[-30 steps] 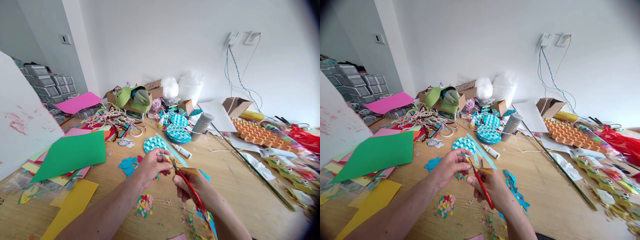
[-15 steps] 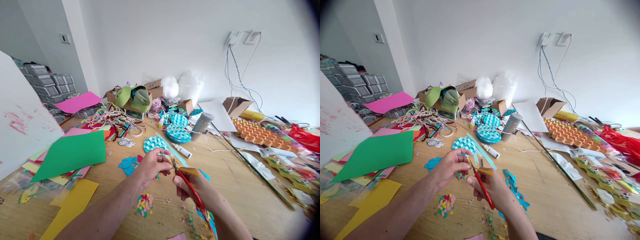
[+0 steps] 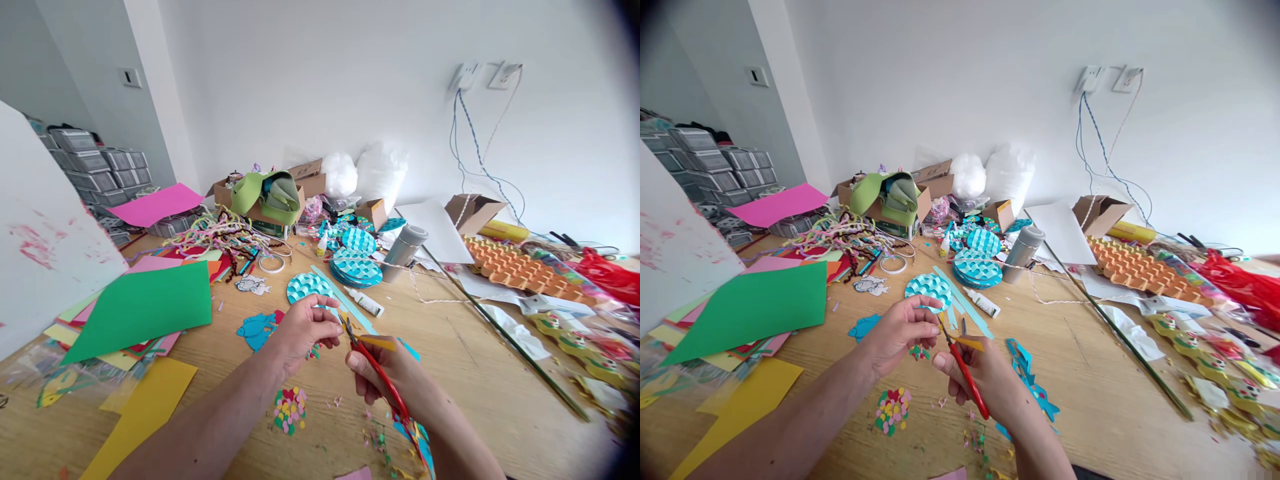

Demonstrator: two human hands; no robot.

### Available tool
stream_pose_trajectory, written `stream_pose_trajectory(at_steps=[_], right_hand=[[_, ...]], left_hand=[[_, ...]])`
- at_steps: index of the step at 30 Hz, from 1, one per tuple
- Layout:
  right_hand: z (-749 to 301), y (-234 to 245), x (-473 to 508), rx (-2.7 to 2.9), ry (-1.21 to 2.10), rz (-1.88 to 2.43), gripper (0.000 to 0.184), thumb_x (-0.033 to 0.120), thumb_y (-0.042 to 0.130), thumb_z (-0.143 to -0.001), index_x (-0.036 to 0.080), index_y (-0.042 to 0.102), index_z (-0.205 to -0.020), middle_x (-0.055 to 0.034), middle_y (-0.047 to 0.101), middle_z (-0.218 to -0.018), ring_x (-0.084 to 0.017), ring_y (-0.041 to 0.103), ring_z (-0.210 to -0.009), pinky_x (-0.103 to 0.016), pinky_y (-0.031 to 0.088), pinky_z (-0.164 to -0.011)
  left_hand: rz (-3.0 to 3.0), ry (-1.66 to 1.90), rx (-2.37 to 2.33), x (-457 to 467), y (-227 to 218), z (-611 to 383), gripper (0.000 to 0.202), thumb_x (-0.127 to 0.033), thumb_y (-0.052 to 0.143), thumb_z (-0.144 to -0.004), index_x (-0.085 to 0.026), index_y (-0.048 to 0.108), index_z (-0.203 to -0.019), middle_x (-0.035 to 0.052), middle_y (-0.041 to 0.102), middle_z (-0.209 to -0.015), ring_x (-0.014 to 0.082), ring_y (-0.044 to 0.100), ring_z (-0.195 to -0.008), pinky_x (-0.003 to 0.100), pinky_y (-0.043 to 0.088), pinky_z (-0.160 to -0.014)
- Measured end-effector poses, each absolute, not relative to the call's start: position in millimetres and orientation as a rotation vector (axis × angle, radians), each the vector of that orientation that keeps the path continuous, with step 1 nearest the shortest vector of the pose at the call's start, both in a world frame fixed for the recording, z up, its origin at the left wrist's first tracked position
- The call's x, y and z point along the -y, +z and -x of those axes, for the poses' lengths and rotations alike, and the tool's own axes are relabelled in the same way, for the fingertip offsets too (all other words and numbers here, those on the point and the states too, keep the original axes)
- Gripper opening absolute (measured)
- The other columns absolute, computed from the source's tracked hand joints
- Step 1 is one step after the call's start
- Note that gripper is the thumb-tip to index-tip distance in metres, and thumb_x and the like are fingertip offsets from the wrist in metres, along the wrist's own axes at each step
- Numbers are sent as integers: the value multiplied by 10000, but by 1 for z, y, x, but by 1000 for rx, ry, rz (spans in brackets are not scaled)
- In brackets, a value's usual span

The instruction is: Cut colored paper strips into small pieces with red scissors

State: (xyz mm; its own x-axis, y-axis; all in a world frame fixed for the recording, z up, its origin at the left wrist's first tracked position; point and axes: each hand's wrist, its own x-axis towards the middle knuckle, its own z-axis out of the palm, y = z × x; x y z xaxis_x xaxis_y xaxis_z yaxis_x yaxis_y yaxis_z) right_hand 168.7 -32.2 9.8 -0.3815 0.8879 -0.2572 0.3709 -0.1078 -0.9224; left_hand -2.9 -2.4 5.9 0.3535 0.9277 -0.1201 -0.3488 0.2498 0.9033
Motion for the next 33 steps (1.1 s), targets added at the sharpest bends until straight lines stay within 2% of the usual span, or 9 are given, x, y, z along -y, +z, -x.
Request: stream_pose_trajectory(at_steps=[13, 19, 33], right_hand=[[-168, 9, 30, 1765, 1490, 1310, 502, 646, 662, -675, 164, 525, -660, -17, 609, -559, -122, 580, -474, -216, 434, -455], [-168, 8, 34, 1717, 1502, 1302, 468, 610, 672, -694, 164, 531, -680, 5, 595, -547, -108, 567, -467, -207, 441, -460], [-170, 8, 32, 1780, 1476, 1281, 462, 603, 639, -736, 158, 526, -683, -29, 629, -576, -114, 582, -477, -208, 438, -461]], left_hand=[[-903, 990, -767, 3, 5, 2, 440, -162, 717, -570, -144, 545, -974, -35, 579, -665, 101, 558, -546, 260, 395, -569], [-900, 988, -759, 2, 4, 2, 438, -161, 718, -577, -140, 545, -979, -31, 582, -670, 101, 558, -547, 260, 397, -566], [-908, 992, -763, 3, 3, 2, 421, -147, 705, -597, -135, 546, -987, -28, 587, -678, 93, 552, -554, 252, 396, -562]])
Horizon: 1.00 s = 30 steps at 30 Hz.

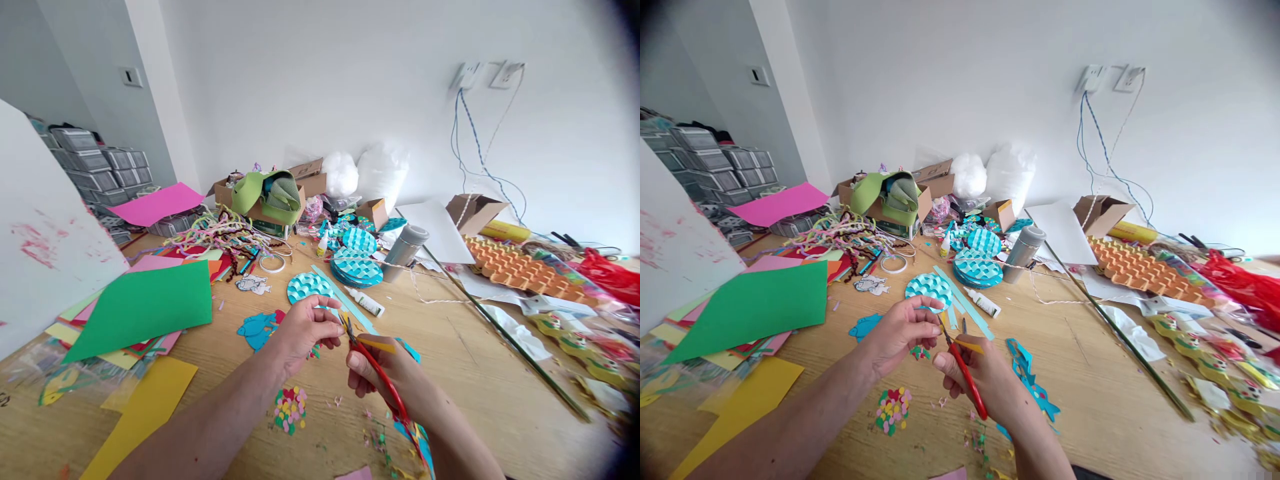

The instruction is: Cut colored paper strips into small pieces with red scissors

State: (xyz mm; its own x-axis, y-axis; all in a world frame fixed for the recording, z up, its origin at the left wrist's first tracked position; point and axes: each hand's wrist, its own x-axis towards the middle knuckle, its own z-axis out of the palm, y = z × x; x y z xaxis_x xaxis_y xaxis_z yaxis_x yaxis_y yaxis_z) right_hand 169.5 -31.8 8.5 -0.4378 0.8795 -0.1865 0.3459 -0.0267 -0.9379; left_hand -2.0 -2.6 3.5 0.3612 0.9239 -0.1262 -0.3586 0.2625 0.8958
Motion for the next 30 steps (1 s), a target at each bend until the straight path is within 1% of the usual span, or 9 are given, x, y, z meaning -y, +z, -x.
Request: stream_pose_trajectory(at_steps=[4, 8, 15, 19, 24, 27, 30], right_hand=[[-170, 7, 32, 1766, 1484, 1281, 462, 603, 645, -729, 156, 533, -690, -23, 625, -572, -112, 579, -474, -208, 443, -464], [-169, 7, 32, 1772, 1470, 1303, 473, 617, 633, -730, 161, 521, -678, -20, 622, -558, -108, 569, -453, -201, 421, -440], [-168, 6, 31, 1736, 1496, 1323, 485, 627, 645, -710, 164, 505, -671, 12, 584, -506, -91, 537, -404, -181, 394, -400], [-167, 6, 31, 1726, 1488, 1326, 486, 626, 648, -706, 165, 503, -659, 18, 572, -497, -86, 528, -398, -176, 392, -394], [-167, 7, 33, 1708, 1505, 1329, 487, 631, 660, -689, 171, 500, -674, 34, 553, -484, -82, 513, -385, -179, 400, -390], [-167, 8, 33, 1712, 1500, 1350, 491, 637, 649, -695, 168, 504, -674, 31, 554, -485, -81, 510, -386, -180, 393, -393], [-168, 9, 32, 1752, 1476, 1355, 494, 634, 649, -696, 164, 500, -659, 8, 578, -512, -91, 535, -414, -188, 401, -412]], left_hand=[[-907, 990, -765, 2, 4, 2, 418, -147, 703, -595, -134, 547, -983, -31, 584, -671, 94, 554, -554, 251, 397, -562], [-907, 986, -759, 2, 4, 2, 421, -144, 699, -596, -135, 547, -988, -29, 587, -677, 94, 556, -556, 251, 395, -562], [-901, 985, -767, 2, 4, 2, 420, -141, 695, -589, -134, 547, -982, -28, 591, -669, 95, 554, -552, 255, 398, -567], [-900, 966, -770, 3, 4, 2, 430, -153, 707, -591, -137, 546, -990, -20, 601, -699, 96, 564, -561, 256, 400, -573], [-899, 980, -766, 3, 4, 2, 430, -155, 712, -584, -137, 547, -981, -25, 592, -686, 96, 559, -555, 257, 400, -570], [-903, 988, -768, 2, 3, 1, 432, -152, 708, -584, -136, 547, -984, -24, 591, -683, 97, 556, -558, 258, 402, -571], [-915, 978, -762, 2, 2, 2, 430, -145, 702, -588, -139, 545, -989, -19, 595, -699, 98, 558, -569, 258, 401, -573]])
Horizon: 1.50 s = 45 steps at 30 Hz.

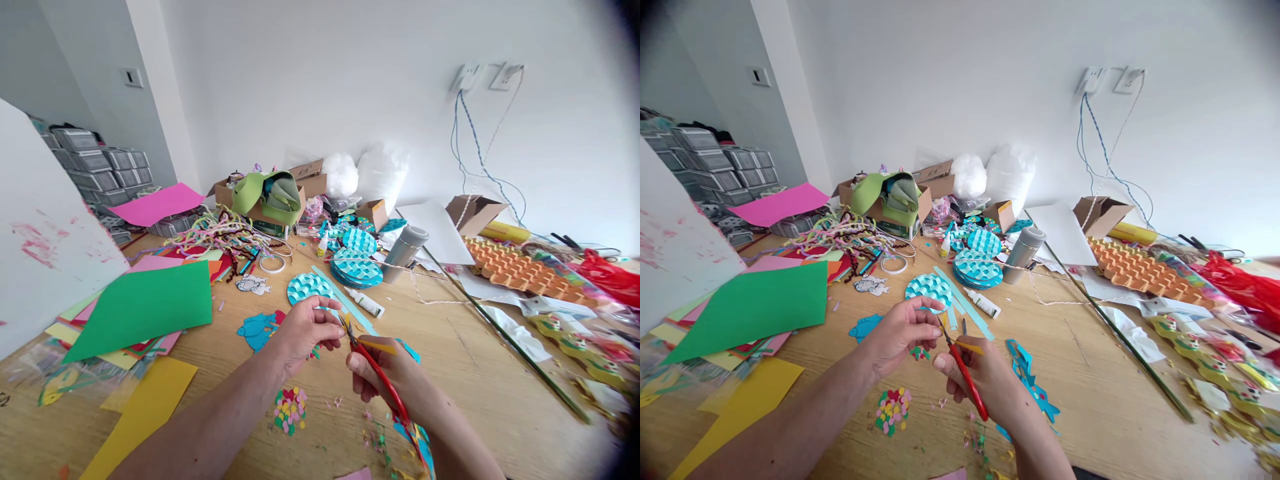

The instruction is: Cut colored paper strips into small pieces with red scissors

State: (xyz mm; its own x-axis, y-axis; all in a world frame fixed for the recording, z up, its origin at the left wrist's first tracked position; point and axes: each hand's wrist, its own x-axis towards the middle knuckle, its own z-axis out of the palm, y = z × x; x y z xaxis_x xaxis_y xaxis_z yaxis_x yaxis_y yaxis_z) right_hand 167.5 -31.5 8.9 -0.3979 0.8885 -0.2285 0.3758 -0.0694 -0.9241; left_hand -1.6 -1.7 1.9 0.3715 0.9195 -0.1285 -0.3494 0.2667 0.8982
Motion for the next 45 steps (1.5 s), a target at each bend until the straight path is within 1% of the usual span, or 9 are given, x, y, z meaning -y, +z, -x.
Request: stream_pose_trajectory(at_steps=[3, 8, 11, 19, 22, 26, 30, 38, 45], right_hand=[[-168, 10, 31, 1782, 1455, 1363, 490, 625, 654, -696, 164, 495, -649, -4, 590, -526, -98, 552, -429, -192, 404, -419], [-166, 10, 32, 1719, 1491, 1322, 471, 613, 670, -686, 178, 490, -672, 49, 530, -498, -80, 508, -399, -182, 411, -390], [-166, 9, 34, 1693, 1512, 1325, 479, 616, 683, -667, 182, 481, -674, 61, 514, -490, -75, 500, -389, -174, 411, -376], [-168, 9, 33, 1727, 1507, 1364, 486, 624, 664, -686, 175, 478, -698, 47, 542, -487, -75, 509, -382, -166, 389, -374], [-168, 11, 33, 1741, 1494, 1330, 471, 609, 675, -685, 177, 487, -687, 40, 547, -518, -85, 525, -415, -182, 404, -393], [-166, 13, 34, 1717, 1512, 1303, 461, 594, 695, -671, 182, 489, -678, 57, 506, -529, -86, 523, -426, -193, 428, -402], [-165, 18, 35, 1704, 1537, 1338, 450, 572, 704, -677, 177, 490, -656, 65, 487, -522, -72, 514, -418, -168, 414, -386], [-167, 22, 34, 1704, 1582, 1397, 451, 567, 704, -680, 163, 506, -650, 46, 538, -509, -68, 515, -411, -161, 400, -396], [-168, 17, 33, 1720, 1563, 1390, 452, 571, 694, -690, 165, 498, -650, 43, 541, -504, -72, 514, -408, -170, 411, -402]], left_hand=[[-938, 967, -766, 2, 2, 2, 425, -147, 698, -598, -142, 543, -994, -17, 596, -709, 97, 559, -570, 256, 402, -573], [-952, 958, -782, 2, 3, 4, 425, -156, 698, -607, -143, 540, -1001, -17, 597, -709, 94, 557, -570, 252, 403, -573], [-949, 963, -786, 2, 4, 4, 428, -155, 697, -600, -141, 540, -997, -22, 593, -698, 91, 551, -559, 251, 398, -569], [-946, 985, -777, 2, 4, 4, 427, -152, 691, -593, -142, 541, -993, -24, 588, -692, 97, 556, -558, 257, 397, -572], [-961, 978, -797, 2, 4, 3, 431, -154, 692, -594, -143, 540, -997, -26, 588, -686, 97, 553, -552, 256, 401, -570], [-982, 971, -816, 3, 6, 3, 435, -156, 691, -595, -144, 531, -1000, -19, 600, -695, 98, 553, -562, 258, 410, -579], [-990, 963, -819, 3, 7, 3, 445, -159, 696, -591, -144, 529, -1003, -16, 606, -698, 103, 554, -564, 265, 414, -580], [-970, 959, -792, 3, 5, 3, 460, -185, 723, -596, -144, 532, -1013, -14, 606, -717, 99, 558, -565, 261, 414, -578], [-939, 1002, -778, 3, 5, 2, 456, -171, 726, -574, -141, 536, -988, -26, 591, -673, 103, 551, -548, 267, 405, -573]])
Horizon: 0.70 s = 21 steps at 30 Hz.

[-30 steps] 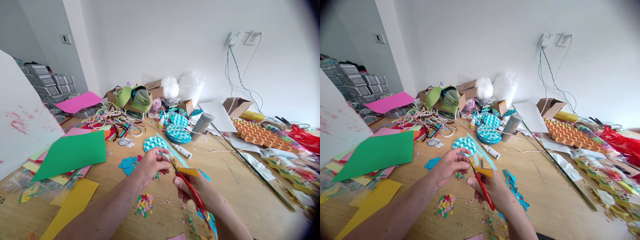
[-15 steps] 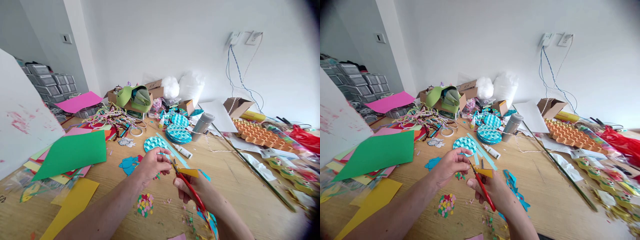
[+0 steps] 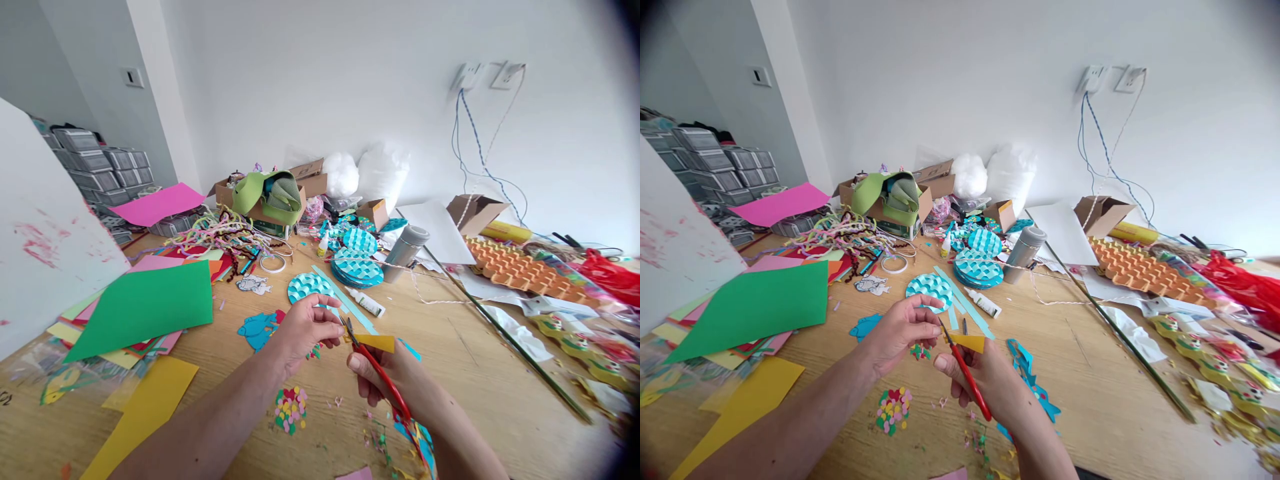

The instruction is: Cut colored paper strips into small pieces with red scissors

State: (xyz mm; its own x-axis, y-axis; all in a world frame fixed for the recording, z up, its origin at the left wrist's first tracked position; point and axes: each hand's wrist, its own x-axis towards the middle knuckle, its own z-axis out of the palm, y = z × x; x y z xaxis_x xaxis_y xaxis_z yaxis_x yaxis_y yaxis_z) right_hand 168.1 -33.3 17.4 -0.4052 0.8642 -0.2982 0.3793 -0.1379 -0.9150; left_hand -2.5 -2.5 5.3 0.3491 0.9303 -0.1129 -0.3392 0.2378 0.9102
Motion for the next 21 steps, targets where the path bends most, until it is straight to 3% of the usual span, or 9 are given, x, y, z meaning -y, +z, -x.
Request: stream_pose_trajectory(at_steps=[21], right_hand=[[-166, 23, 35, 1711, 1560, 1366, 412, 534, 712, -686, 170, 521, -668, 53, 517, -508, -75, 494, -413, -173, 407, -395]], left_hand=[[-944, 980, -785, 3, 5, 3, 454, -181, 731, -573, -150, 546, -985, -19, 604, -682, 105, 558, -562, 265, 408, -592]])
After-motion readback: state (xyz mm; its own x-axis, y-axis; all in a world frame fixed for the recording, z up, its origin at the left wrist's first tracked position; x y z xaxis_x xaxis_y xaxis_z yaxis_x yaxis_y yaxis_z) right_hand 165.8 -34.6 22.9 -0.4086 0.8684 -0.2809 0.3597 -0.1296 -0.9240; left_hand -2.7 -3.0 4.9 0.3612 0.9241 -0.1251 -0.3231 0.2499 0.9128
